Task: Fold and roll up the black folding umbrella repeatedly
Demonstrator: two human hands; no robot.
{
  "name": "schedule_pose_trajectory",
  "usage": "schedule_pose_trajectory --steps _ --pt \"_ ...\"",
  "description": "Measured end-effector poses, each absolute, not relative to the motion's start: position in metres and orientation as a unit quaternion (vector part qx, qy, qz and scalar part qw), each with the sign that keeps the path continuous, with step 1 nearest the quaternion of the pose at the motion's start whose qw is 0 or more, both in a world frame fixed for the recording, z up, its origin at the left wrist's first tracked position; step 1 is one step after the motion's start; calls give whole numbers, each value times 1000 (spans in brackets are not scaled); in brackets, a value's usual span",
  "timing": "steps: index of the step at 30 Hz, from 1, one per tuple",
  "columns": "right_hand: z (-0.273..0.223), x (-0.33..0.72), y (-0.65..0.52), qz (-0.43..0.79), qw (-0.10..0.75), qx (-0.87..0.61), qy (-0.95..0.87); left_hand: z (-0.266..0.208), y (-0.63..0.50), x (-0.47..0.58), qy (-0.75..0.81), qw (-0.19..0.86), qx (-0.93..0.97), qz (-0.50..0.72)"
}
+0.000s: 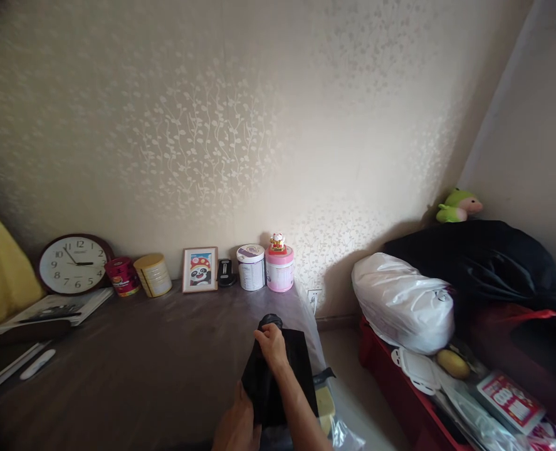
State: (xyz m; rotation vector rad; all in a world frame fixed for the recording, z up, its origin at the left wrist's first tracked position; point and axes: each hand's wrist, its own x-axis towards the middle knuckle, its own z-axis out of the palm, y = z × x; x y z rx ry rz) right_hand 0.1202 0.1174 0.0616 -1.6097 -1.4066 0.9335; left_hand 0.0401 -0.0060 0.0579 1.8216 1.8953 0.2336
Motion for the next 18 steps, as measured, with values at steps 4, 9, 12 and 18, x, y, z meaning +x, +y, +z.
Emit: schedule_pose_trajectory --steps 4,9,12,18 --pt "63 117 117 308 328 -660 -602 51 -5 33 692 219 679 107" --pt "71 114 113 271 275 -662 -642 36 -7 12 662 225 709 96" --pt "73 113 110 257 260 -652 -665 32 -9 5 670 217 698 131" --pt "72 109 104 267 239 -602 -713 35 2 18 595 179 761 186"
